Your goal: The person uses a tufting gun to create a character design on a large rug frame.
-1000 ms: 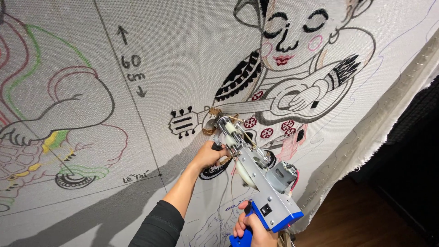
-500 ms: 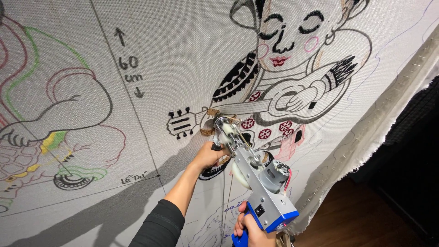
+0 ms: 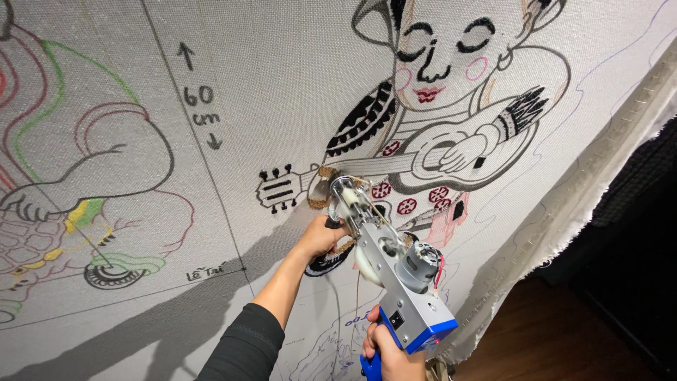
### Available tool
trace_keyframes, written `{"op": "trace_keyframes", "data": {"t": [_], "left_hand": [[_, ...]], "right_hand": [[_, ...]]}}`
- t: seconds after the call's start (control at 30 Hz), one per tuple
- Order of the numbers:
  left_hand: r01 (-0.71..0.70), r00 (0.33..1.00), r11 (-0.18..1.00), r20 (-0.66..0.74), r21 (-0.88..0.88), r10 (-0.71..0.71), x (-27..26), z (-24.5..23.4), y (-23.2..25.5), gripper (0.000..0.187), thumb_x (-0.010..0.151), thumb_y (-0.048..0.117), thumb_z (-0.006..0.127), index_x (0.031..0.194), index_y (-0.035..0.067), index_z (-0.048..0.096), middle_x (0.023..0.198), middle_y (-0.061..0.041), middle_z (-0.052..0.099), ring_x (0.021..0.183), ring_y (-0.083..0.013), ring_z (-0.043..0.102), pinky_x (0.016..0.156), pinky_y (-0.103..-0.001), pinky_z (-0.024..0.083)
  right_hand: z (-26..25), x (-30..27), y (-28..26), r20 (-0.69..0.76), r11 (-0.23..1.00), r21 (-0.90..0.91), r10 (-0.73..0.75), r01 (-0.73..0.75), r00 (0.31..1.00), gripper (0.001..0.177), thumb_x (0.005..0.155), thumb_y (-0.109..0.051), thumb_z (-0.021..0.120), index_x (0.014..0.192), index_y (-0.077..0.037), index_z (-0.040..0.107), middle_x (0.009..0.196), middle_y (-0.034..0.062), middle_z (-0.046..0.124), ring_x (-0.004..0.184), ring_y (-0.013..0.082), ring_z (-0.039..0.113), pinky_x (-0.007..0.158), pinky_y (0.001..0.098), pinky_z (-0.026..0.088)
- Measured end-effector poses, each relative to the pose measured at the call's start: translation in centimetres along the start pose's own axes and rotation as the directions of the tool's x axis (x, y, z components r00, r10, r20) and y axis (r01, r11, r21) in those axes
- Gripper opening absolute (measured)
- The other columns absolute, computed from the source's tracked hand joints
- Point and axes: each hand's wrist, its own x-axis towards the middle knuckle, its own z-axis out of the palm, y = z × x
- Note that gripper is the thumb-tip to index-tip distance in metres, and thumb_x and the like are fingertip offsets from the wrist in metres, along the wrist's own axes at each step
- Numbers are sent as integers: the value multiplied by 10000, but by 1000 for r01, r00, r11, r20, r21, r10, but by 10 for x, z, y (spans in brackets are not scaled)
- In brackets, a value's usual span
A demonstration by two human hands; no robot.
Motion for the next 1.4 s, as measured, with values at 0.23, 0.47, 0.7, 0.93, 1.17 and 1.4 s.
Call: {"op": "trace_keyframes", "data": {"t": [0.23, 0.47, 0.7, 0.93, 1.17, 1.4], "left_hand": [[-9, 1000, 1000, 20, -5, 9, 10, 0, -10, 354, 847, 347, 795, 845, -4, 745, 555, -45, 599, 422, -141, 591, 418, -301, 472], [-54, 998, 997, 39, -53, 56, 3, 1, 1, 257, 837, 254, 749, 897, 5, 765, 687, -27, 736, 425, -127, 586, 415, -288, 475], [-53, 998, 999, 32, 1, 53, 14, -1, -7, 235, 851, 247, 736, 895, 19, 766, 663, -34, 708, 429, -124, 588, 417, -286, 471], [-40, 999, 999, 11, 37, 40, 8, 0, 6, 310, 864, 287, 751, 808, -12, 694, 581, -56, 622, 457, -136, 623, 440, -293, 494], [-34, 996, 999, 84, -35, 37, 1, 3, 10, 263, 853, 243, 768, 883, 0, 671, 618, -71, 654, 486, -159, 656, 454, -305, 507], [-73, 992, 996, 97, -46, 77, 15, 16, -12, 230, 855, 194, 746, 905, -11, 653, 658, -51, 660, 502, -159, 653, 458, -320, 506]], "right_hand": [[-6, 3, 0, 13, 997, -71, -36, 37, 999, 191, 793, 69, 530, 979, 78, 571, 559, 106, 491, 438, 194, 496, 470, 373, 473], [-12, 6, 5, 43, 995, -66, -67, 70, 997, 183, 815, 69, 531, 995, 76, 565, 602, 104, 513, 464, 183, 506, 465, 350, 464], [-12, 5, 2, 38, 992, -100, -74, 77, 997, 200, 826, 51, 563, 1022, 89, 573, 628, 108, 529, 487, 180, 519, 468, 336, 458], [-20, 8, -1, 68, 988, -131, -73, 82, 995, 218, 822, 34, 576, 1035, 80, 586, 662, 101, 553, 507, 179, 540, 484, 328, 469], [-18, -2, -10, 75, 978, -178, -101, 113, 992, 217, 839, 44, 567, 1048, 100, 585, 647, 106, 559, 509, 178, 544, 487, 323, 474], [-27, -12, -36, 146, 957, -227, -147, 178, 978, 336, 843, 35, 578, 1169, 112, 608, 645, 99, 561, 519, 173, 555, 494, 315, 480]]}}
